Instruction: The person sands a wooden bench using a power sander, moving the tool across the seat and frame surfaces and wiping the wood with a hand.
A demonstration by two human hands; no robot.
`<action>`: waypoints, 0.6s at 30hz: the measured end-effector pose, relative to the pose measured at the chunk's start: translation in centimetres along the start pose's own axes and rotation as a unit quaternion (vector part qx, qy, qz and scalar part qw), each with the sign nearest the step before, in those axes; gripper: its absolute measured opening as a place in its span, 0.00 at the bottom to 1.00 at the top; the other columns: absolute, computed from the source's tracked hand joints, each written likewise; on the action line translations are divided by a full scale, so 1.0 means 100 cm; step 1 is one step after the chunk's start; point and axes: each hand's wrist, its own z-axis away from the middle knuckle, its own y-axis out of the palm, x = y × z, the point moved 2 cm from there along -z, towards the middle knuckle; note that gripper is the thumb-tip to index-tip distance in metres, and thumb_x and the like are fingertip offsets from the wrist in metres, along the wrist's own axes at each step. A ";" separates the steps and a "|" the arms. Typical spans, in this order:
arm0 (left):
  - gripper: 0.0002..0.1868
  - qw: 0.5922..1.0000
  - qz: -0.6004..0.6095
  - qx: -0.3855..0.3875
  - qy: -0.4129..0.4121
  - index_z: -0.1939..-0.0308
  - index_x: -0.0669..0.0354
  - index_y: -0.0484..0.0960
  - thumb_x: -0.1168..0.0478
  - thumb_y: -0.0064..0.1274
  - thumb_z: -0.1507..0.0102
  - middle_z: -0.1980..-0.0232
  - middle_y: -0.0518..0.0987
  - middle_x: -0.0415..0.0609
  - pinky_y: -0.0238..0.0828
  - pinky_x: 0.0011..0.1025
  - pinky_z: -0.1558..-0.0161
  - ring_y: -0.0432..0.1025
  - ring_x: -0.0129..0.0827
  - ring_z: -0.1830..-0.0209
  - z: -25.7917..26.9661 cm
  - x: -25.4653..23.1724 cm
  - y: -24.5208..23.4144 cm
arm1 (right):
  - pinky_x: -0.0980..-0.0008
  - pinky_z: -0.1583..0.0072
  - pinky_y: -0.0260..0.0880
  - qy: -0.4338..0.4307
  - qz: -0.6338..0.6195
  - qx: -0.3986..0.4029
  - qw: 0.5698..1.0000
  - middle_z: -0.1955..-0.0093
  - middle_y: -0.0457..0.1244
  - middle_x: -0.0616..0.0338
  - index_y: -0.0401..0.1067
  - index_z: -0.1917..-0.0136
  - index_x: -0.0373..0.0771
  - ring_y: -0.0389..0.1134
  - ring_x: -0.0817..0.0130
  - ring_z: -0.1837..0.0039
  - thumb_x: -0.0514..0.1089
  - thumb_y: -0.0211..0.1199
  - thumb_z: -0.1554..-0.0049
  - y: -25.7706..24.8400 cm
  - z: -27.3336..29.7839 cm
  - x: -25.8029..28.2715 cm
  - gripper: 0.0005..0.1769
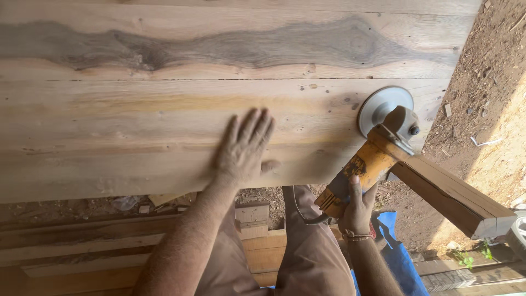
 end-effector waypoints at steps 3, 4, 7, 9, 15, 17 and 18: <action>0.56 0.982 -0.111 -0.122 0.093 0.17 0.53 0.36 0.18 0.09 0.36 0.14 0.29 0.53 0.15 0.49 0.25 0.24 0.46 0.16 0.054 -0.026 0.032 | 0.64 0.34 0.67 -0.007 0.049 0.011 0.999 0.33 0.60 0.54 0.51 0.22 0.35 0.63 0.66 0.35 0.47 0.59 0.35 0.009 0.020 -0.018 0.34; 0.57 0.989 -0.060 -0.085 0.105 0.18 0.53 0.36 0.18 0.10 0.38 0.15 0.29 0.51 0.15 0.47 0.24 0.24 0.45 0.16 0.064 -0.039 0.044 | 0.64 0.34 0.67 -0.003 0.079 0.014 0.997 0.33 0.61 0.53 0.51 0.22 0.34 0.64 0.66 0.34 0.48 0.59 0.36 0.010 0.031 -0.024 0.34; 0.58 0.981 0.143 -0.044 0.124 0.21 0.62 0.44 0.19 0.22 0.38 0.15 0.41 0.54 0.24 0.46 0.21 0.33 0.46 0.15 0.107 -0.065 0.071 | 0.65 0.36 0.68 -0.005 0.126 0.047 0.991 0.35 0.61 0.52 0.48 0.23 0.35 0.64 0.66 0.36 0.49 0.61 0.39 0.019 0.062 -0.043 0.38; 0.55 0.944 0.318 -0.078 0.037 0.22 0.62 0.50 0.21 0.30 0.36 0.18 0.52 0.58 0.36 0.47 0.21 0.45 0.47 0.17 0.147 -0.083 0.063 | 0.64 0.40 0.71 0.010 0.160 0.089 0.983 0.38 0.63 0.51 0.48 0.24 0.36 0.68 0.65 0.39 0.49 0.63 0.42 0.041 0.079 -0.054 0.41; 0.47 0.528 0.813 -0.070 -0.235 0.29 0.68 0.64 0.30 0.41 0.36 0.39 0.75 0.66 0.76 0.44 0.42 0.72 0.48 0.42 0.157 -0.062 0.039 | 0.60 0.54 0.82 0.191 0.339 0.185 0.902 0.46 0.71 0.45 0.46 0.17 0.41 0.78 0.54 0.55 0.46 0.64 0.50 0.140 0.136 -0.063 0.52; 0.43 0.474 0.830 -0.136 -0.260 0.33 0.66 0.68 0.32 0.41 0.35 0.44 0.79 0.61 0.81 0.40 0.46 0.77 0.43 0.48 0.158 -0.036 0.039 | 0.60 0.45 0.81 -0.067 0.313 0.268 0.909 0.41 0.69 0.39 0.49 0.20 0.30 0.77 0.54 0.45 0.46 0.66 0.48 0.171 0.148 -0.047 0.49; 0.41 0.507 0.801 -0.196 -0.250 0.33 0.63 0.67 0.32 0.38 0.34 0.43 0.78 0.54 0.82 0.36 0.45 0.78 0.36 0.46 0.166 -0.018 0.037 | 0.59 0.45 0.80 -0.078 0.336 0.289 0.893 0.39 0.68 0.38 0.50 0.20 0.31 0.77 0.52 0.46 0.49 0.66 0.49 0.182 0.150 -0.045 0.50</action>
